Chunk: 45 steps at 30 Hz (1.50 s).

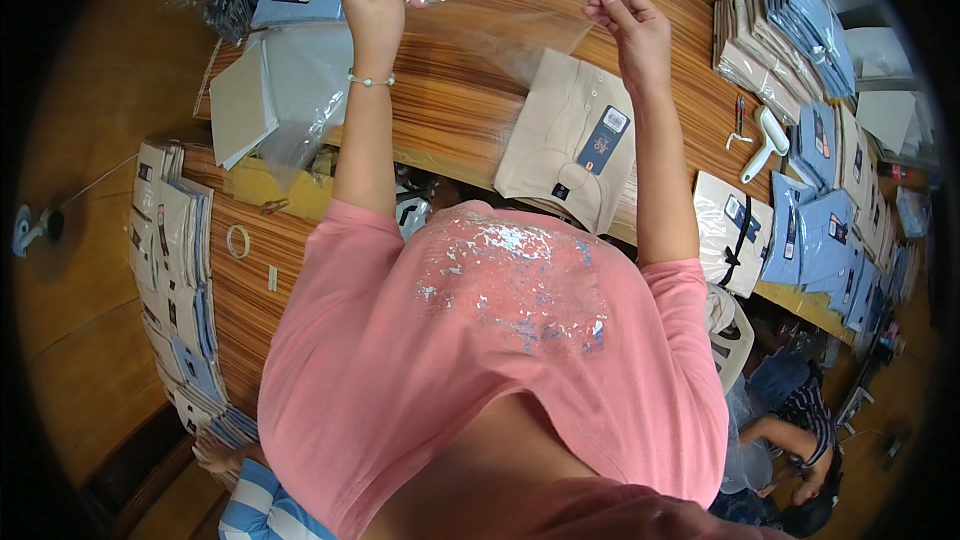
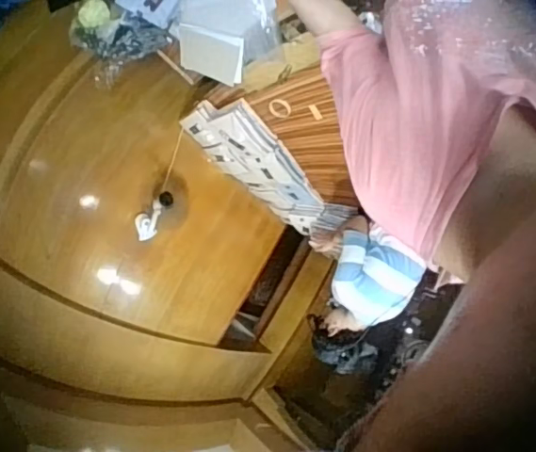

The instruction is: The person folds a light-colored shirt on a wooden table, applies a cardboard insert, and places it into a clear plastic bag.

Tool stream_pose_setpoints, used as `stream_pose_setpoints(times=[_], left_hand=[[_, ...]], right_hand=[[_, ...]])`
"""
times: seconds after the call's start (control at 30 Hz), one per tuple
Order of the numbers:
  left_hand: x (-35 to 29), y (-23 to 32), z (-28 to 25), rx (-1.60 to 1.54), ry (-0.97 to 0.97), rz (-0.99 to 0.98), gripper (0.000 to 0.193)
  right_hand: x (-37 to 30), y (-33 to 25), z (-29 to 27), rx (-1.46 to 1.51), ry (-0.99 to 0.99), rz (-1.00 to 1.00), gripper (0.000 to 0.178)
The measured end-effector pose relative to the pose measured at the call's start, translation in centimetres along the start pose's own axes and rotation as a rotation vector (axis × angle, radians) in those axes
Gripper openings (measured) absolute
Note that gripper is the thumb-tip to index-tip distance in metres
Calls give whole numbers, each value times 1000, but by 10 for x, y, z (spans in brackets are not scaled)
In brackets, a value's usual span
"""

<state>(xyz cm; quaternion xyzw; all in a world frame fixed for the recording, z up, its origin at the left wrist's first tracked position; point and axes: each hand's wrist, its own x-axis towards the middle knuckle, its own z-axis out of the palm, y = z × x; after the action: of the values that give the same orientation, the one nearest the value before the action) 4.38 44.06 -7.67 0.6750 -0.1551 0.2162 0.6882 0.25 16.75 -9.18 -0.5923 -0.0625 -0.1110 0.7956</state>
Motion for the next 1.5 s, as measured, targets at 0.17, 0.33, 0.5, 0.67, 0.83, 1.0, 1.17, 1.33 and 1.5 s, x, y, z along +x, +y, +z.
stream_pose_setpoints(times=[0.17, 0.33, 0.5, 0.67, 0.83, 1.0, 1.17, 1.33, 1.5], left_hand=[[6, 9, -8, -86, -27, 12, 19], [8, 4, -12, -50, -59, 49, 26], [8, -1, -16, -26, -66, 58, 14], [5, 14, -19, 73, -156, 35, 14], [4, 24, -25, 71, -229, -57, 20], [6, 29, -31, 32, -299, -99, 20], [8, 27, -36, 86, -297, -80, 21], [5, 30, -33, 152, -235, -109, 20], [4, 34, -30, 142, -230, -104, 22]], right_hand=[[4, -13, 1, 34, 18, -66, 19], [3, -15, 0, 7, 20, -151, 13], [5, -13, -4, 28, -1, -137, 10], [5, -11, -8, 84, 15, -85, 12], [3, -13, -7, 71, -1, -98, 14], [2, -7, -11, 110, -16, -170, 14], [3, -1, -17, 62, -129, -217, 14], [-2, -12, -9, -240, -87, -141, 16], [-5, -11, -7, -284, -56, -82, 20]])
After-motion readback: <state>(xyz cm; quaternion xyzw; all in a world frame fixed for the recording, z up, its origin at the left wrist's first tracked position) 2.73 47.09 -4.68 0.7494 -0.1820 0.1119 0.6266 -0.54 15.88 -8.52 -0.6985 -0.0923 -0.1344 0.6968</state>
